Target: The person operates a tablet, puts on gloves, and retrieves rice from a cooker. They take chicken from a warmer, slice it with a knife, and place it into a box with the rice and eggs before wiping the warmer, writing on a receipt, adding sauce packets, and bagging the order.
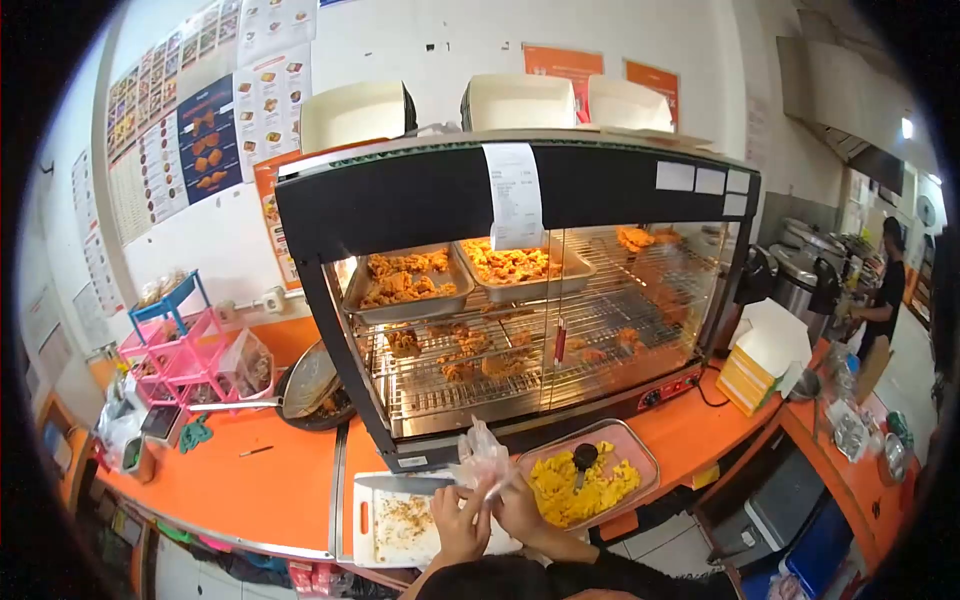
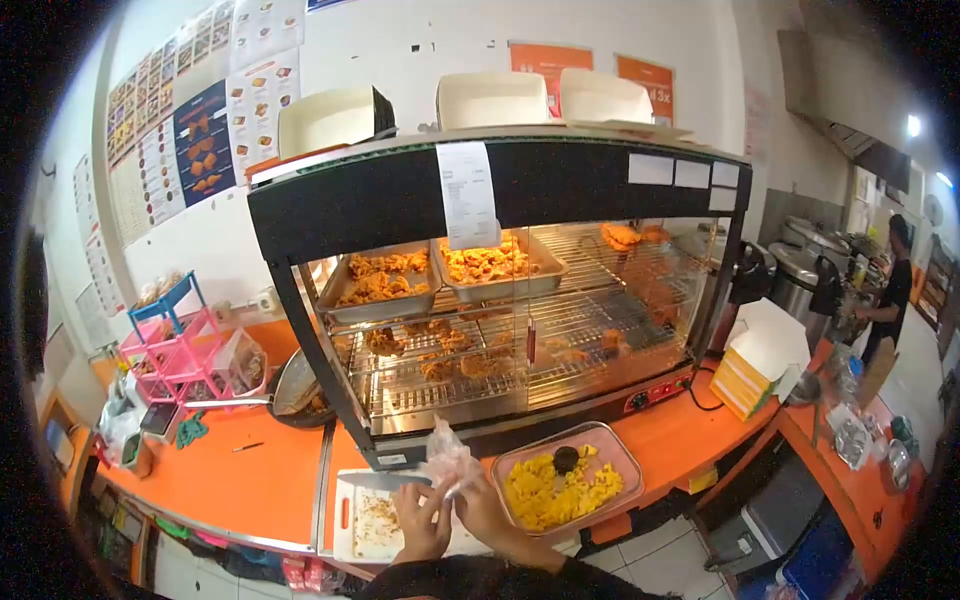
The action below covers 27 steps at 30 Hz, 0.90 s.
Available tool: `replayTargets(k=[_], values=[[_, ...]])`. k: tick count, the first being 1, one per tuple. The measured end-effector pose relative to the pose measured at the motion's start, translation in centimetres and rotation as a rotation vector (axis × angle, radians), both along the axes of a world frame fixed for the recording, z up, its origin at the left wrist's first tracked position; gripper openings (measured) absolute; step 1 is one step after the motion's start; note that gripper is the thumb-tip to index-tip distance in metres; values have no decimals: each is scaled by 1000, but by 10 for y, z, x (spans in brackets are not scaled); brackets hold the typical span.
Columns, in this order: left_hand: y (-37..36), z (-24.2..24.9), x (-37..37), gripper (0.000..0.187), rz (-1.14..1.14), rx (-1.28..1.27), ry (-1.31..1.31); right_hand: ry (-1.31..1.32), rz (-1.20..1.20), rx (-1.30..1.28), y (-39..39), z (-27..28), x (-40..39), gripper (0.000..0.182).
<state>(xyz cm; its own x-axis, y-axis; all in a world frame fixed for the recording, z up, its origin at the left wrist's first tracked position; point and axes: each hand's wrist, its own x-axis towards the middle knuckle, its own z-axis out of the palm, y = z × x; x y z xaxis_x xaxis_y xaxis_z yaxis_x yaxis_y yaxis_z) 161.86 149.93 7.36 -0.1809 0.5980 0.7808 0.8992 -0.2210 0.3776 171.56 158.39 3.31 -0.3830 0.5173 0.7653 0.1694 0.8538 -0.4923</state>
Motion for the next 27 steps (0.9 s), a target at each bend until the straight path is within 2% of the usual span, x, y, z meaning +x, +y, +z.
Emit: replayTargets(k=[1, 3, 4, 9, 10, 11, 12, 13, 15, 16, 19, 21, 23, 25, 27], values=[[-1, 5, 6, 48, 16, -15, 5, 5, 16, -15, 1, 3, 1, 32], [4, 20, 19, 45, 27, -26, 97, 53, 444, -340, 13, 17, -2, 39], [5, 20, 23, 44, 19, -70, 159, 50, 456, -348, 17, 26, -1, 39], [9, 16, 59, 39, -48, 70, 274, -514, -41, -198, 30, 83, 7, 65], [8, 10, 62, 38, -80, 106, 180, -622, -143, -162, 28, 89, 11, 70], [9, 3, 63, 37, -111, 143, 87, -623, -134, -165, 27, 92, 20, 70], [14, -8, 64, 36, -86, 181, -26, -143, 301, -384, 27, 95, 34, 77], [18, -8, 67, 36, -80, 178, -21, 361, 722, -577, 29, 96, 44, 85], [26, -5, 73, 33, -186, 78, -268, 425, 750, -661, 27, 87, 55, 86], [31, -9, 76, 28, -250, -1, -291, 485, 771, -742, 23, 80, 60, 88], [38, -32, 84, 21, -378, -134, -248, 669, 828, -974, 18, 63, 75, 92], [40, -38, 88, 17, -439, -87, -209, 674, 869, -925, 31, 53, 81, 89], [39, -45, 91, 16, -735, -169, -29, 995, 775, -1287, 35, 48, 93, 83], [36, -30, 96, 18, -768, -168, 1, 998, 748, -1222, 37, 44, 106, 82], [37, -25, 93, 17, -845, -187, 165, 996, 695, -1092, 39, 42, 118, 81]])
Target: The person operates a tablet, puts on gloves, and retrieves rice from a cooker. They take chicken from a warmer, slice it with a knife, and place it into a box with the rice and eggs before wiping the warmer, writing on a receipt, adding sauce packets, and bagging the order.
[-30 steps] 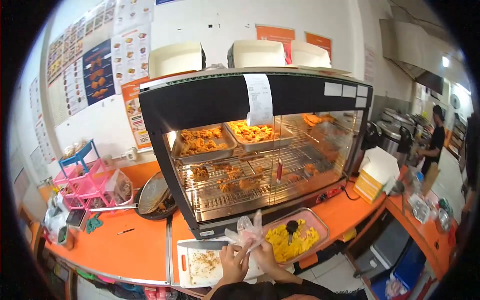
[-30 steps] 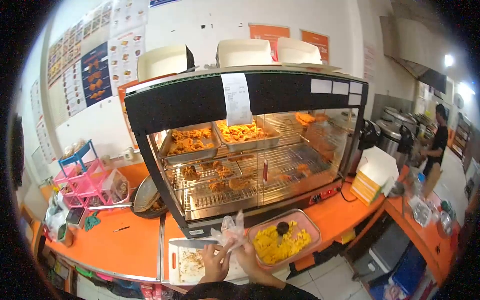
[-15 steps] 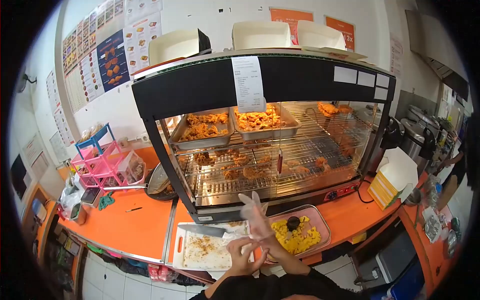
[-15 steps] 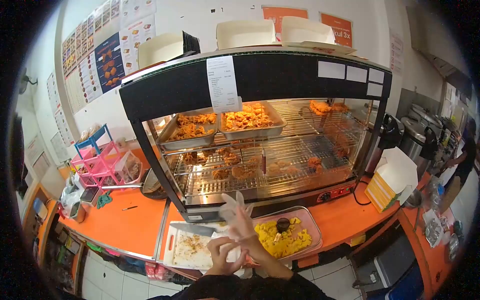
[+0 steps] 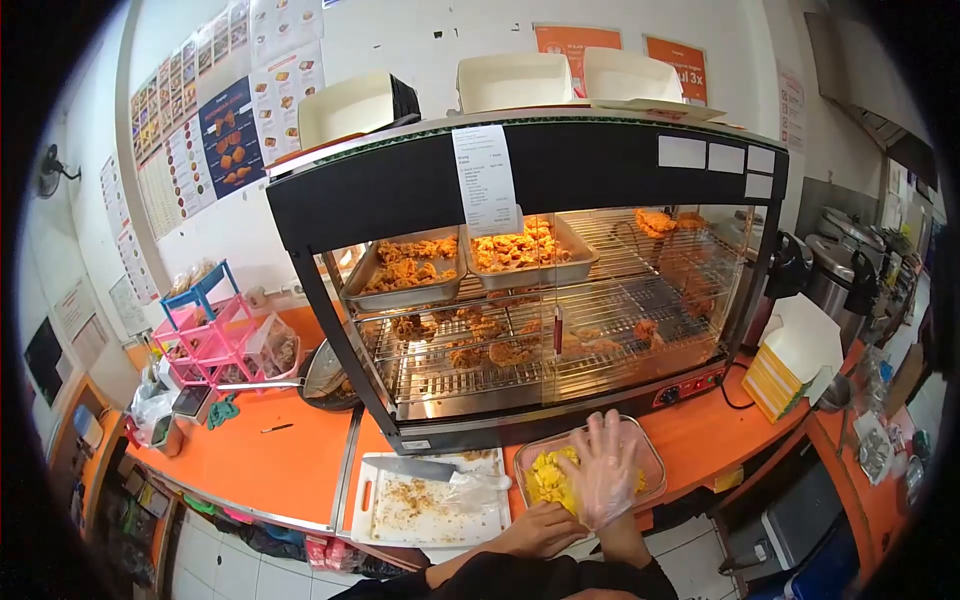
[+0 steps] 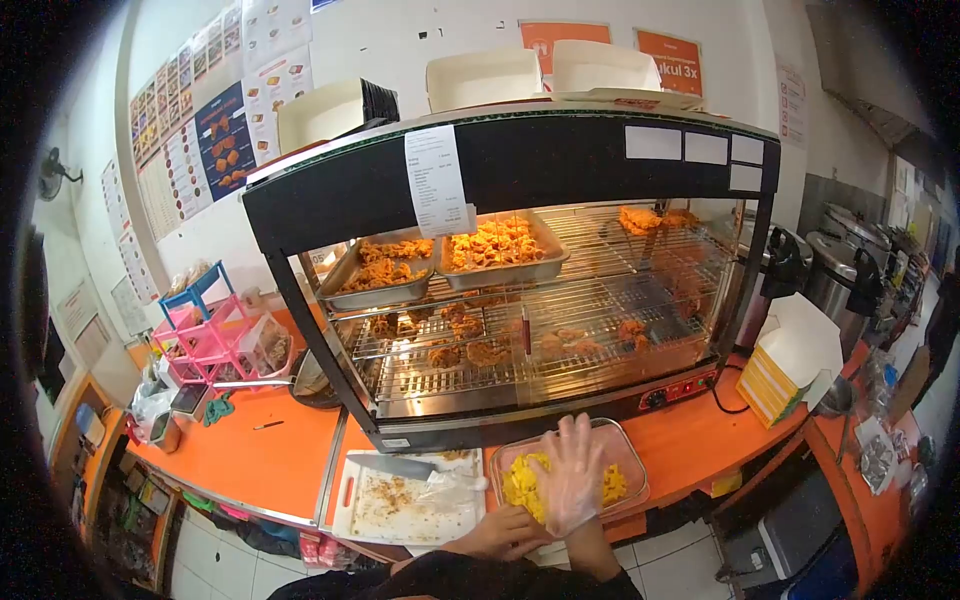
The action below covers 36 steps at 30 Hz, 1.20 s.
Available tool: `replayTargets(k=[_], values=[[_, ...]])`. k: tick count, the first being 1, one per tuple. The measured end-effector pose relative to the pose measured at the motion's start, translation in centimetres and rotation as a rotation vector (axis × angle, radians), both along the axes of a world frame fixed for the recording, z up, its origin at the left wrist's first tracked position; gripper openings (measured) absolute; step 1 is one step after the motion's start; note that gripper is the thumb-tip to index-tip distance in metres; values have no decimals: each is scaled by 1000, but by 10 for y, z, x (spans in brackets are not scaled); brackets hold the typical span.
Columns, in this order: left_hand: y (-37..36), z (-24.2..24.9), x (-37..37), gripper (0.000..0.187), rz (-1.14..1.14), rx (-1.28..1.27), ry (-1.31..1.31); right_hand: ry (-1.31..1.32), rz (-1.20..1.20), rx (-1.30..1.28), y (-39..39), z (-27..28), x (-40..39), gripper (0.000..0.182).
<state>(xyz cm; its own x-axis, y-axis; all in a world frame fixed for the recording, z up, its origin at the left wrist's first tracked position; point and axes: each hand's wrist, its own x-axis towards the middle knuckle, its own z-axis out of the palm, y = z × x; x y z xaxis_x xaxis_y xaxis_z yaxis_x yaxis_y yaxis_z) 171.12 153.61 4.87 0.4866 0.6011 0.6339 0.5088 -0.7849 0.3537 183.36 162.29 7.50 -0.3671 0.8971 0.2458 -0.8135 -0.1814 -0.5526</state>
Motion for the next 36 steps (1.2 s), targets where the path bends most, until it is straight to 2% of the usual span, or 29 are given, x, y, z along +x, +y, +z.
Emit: replayTargets(k=[3, 6, 7, 8, 9, 10, 11, 12, 13, 16, 17, 18, 19, 20, 21, 23, 26, 27, 29, 33, 36], values=[[9, 4, -17, 18, 55, 15, -65, 18, -68, -9, -2, -1, 19, 80], [28, 60, -68, 17, 94, 166, -120, 3, -133, -49, -4, 1, 43, 80], [33, 94, -87, 17, 166, 323, -126, 6, -151, -35, -6, -3, 52, 80], [48, 117, -119, 20, 114, 271, -111, 9, -171, -20, -8, -6, 59, 80], [37, 175, -129, 21, 398, 548, 76, -4, -202, 1, -11, -6, 65, 78], [37, 209, -159, 24, 631, 555, 174, -1, -200, 11, -14, -4, 70, 78], [36, 261, -162, 27, 601, 809, 130, -39, -239, -7, -17, -1, 74, 81], [42, 300, -171, 30, 704, 840, -9, -74, -282, -26, -17, 0, 77, 84], [54, 337, -192, 29, 650, 940, 27, -52, -291, -11, -17, -3, 80, 84], [72, 413, -222, 31, 831, 839, -24, -14, -343, -40, -22, -5, 86, 81], [76, 433, -224, 35, 777, 699, -72, -9, -346, -42, -26, -4, 86, 81], [78, 451, -219, 35, 775, 700, -68, 13, -352, -32, -32, -1, 87, 80], [80, 466, -208, 35, 648, 545, 15, 33, -359, -22, -35, 1, 87, 78], [84, 480, -196, 35, 517, 392, 94, 34, -362, -20, -35, -1, 89, 78], [91, 493, -184, 35, 511, 395, 94, 55, -357, -23, -34, -6, 94, 76], [107, 509, -156, 28, 527, 318, 381, 76, -360, -29, -34, -10, 102, 74], [119, 513, -104, 24, 558, 291, 500, 131, -406, -77, -41, -5, 110, 72], [126, 514, -91, 24, 555, 293, 502, 70, -462, -102, -47, 2, 113, 71], [139, 518, -67, 21, 333, 346, 645, 11, -520, -127, -49, 1, 118, 71], [170, 513, -29, 20, 294, 327, 704, -23, -587, -157, -57, -4, 135, 71], [181, 511, -13, 21, 372, 245, 694, -76, -642, -203, -56, -17, 147, 70]])
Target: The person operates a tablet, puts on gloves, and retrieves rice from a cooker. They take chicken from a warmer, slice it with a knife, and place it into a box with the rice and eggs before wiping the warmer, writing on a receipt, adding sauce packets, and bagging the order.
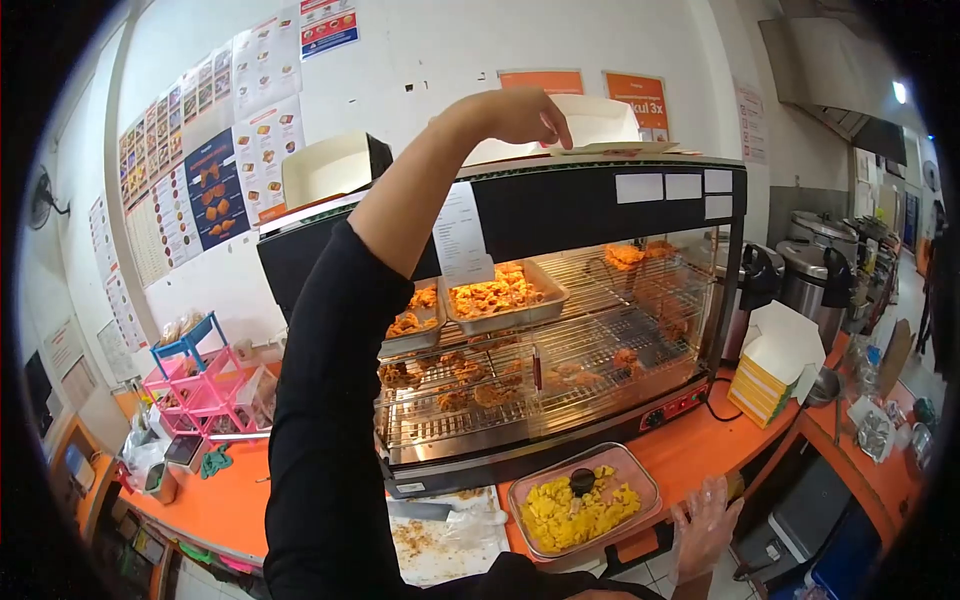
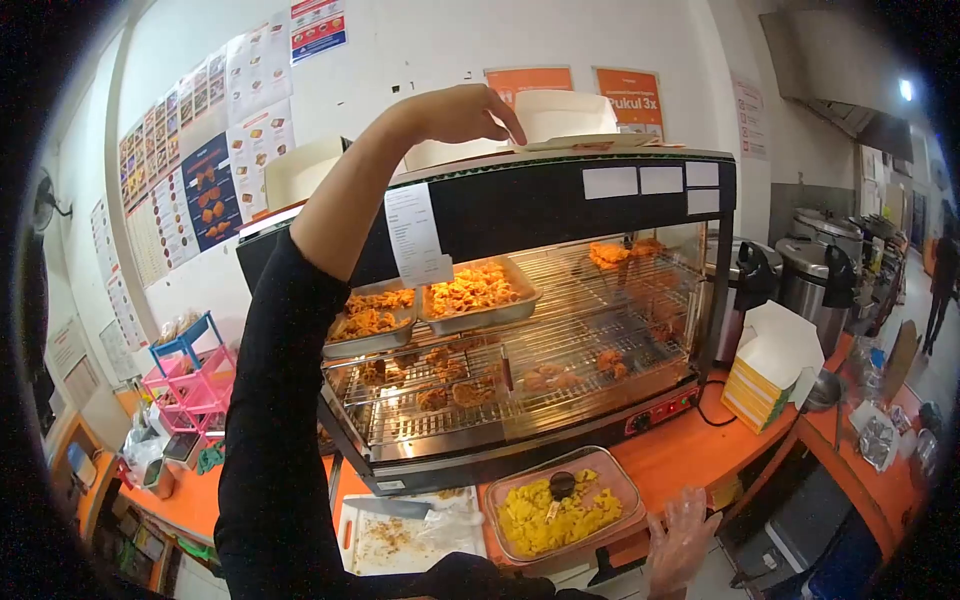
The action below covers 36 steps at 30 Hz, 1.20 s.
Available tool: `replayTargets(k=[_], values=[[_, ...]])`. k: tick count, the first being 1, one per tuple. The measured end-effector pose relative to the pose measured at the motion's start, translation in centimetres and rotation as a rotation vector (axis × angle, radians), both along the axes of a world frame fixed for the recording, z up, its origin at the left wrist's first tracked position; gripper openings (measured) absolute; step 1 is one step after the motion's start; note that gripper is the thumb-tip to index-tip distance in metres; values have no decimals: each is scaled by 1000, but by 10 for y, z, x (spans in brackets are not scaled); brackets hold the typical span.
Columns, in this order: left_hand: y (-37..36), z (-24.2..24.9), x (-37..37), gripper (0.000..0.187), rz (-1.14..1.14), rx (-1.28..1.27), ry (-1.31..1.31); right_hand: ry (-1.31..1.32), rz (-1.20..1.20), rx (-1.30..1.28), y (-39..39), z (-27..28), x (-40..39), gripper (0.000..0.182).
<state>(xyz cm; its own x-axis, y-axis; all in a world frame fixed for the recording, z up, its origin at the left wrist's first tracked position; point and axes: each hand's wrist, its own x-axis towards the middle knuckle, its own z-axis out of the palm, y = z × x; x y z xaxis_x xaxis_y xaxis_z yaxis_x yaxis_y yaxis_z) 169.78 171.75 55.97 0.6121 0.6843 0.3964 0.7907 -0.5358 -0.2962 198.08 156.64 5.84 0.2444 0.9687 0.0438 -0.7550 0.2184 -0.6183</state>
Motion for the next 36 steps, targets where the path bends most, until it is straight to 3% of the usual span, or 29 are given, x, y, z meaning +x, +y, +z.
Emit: replayTargets(k=[3, 5, 9, 14, 16, 17, 18, 19, 20, 22, 24, 26, 27, 28, 30, 31, 32, 34, 36], values=[[16, 1, 4, 23, -35, -38, -21, 3, -7, -9, 0, -9, 11, 70], [8, -1, 3, 28, 283, 235, 105, 2, -3, -2, 0, -11, 14, 70], [20, 14, -31, 34, 676, 399, 262, 24, 2, 21, 3, -17, 19, 70], [-17, 34, -94, 32, 934, 330, 286, 46, 10, -53, 15, -26, 26, 70], [-27, 38, -140, 10, 969, 382, 391, 61, 10, -74, 19, -30, 25, 69], [-34, 39, -162, 21, 975, 377, 396, 59, 23, -75, 24, -40, 26, 69], [-48, 41, -166, 17, 1069, 277, 333, -1, 36, -25, 30, -51, 27, 69], [-59, 42, -178, 22, 1034, 94, 214, -63, 49, 24, 32, -52, 24, 68], [-69, 42, -190, 42, 993, -86, 92, -67, 61, 23, 35, -51, 22, 68], [-79, 33, -216, 37, 976, -172, 41, 93, 144, 21, 35, -16, 5, 68], [-85, 23, -244, 32, 953, -256, -10, 3, 166, 88, 46, -3, -9, 70], [-91, 19, -269, 28, 560, -263, 192, -81, 179, 159, 54, 23, -27, 71], [-100, 14, -265, 27, 651, -219, 0, -154, 193, 226, 56, 48, -38, 74], [-95, 14, -280, 27, 655, -218, -4, -227, 206, 293, 60, 72, -49, 77], [-77, 14, -319, 27, 342, 188, 112, -307, 229, 405, 70, 112, -72, 78], [-73, 9, -315, 23, 582, 198, -149, -387, 247, 513, 73, 130, -82, 80], [-77, 1, -303, 23, 580, 194, -155, -394, 246, 510, 77, 143, -93, 80], [-95, -20, -278, 20, 571, 471, 24, -458, 308, 908, 84, 164, -115, 77], [-103, -41, -273, 16, 495, 574, 17, -523, 297, 981, 83, 183, -139, 73]])
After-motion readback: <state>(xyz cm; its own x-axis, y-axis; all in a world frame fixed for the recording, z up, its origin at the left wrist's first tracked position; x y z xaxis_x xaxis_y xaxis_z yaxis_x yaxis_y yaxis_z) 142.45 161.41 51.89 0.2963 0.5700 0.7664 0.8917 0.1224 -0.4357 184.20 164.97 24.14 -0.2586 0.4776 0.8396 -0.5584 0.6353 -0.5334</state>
